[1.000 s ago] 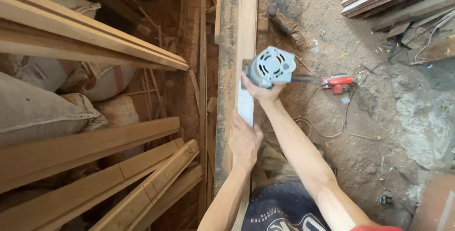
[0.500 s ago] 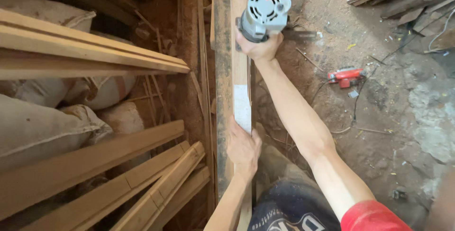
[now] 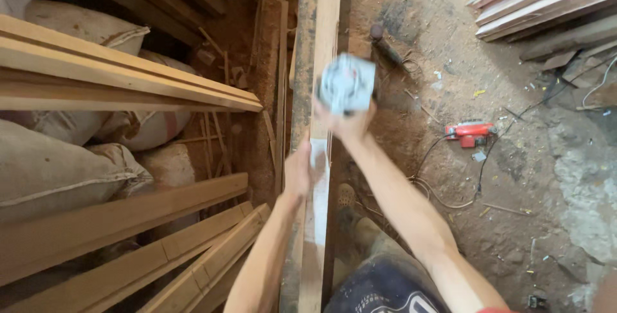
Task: The person uses a circular saw to cut a piece of wood, then switches to a router to shape the edges of a long wooden plank. Finally, they use an angle grinder to smooth the surface of the wood.
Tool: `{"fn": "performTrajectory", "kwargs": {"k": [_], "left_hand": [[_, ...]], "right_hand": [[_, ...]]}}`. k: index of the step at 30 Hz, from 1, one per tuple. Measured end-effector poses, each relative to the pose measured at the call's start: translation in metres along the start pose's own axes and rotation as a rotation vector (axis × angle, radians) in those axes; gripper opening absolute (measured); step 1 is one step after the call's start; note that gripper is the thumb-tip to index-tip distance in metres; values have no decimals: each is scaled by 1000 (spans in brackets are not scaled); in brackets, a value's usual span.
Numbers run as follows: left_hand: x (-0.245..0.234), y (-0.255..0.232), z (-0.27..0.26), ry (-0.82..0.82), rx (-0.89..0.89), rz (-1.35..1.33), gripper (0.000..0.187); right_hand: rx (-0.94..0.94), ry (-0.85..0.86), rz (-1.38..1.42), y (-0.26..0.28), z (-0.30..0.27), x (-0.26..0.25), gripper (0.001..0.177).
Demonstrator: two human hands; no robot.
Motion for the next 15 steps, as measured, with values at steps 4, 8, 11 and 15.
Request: {"fn": "performTrajectory", "kwargs": {"k": [4,8,11,15], "left_hand": [[27,17,51,8,-53,-1211,66],[22,8,43,-67,17,-395,76],[11,-9,31,-96,-42,-54,90],[2,-34,32,-112,-75,-50,100]], "right_hand": [[-114,210,-250,18,-43,-13,45],[-106,291,-425,-18,-10,8,36],[-144,201,-544,-45,28,28,41],[-137,-4,-169,-67,84,38,51]]}}
Point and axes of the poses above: each hand's wrist, its own z-axis towards the middle knuckle, its own x-axis out of the palm, y = z × x, the point moved 4 cm from there along z, towards the middle knuckle, and after that the axes turned 1 degree about y, right-handed, at the moved point
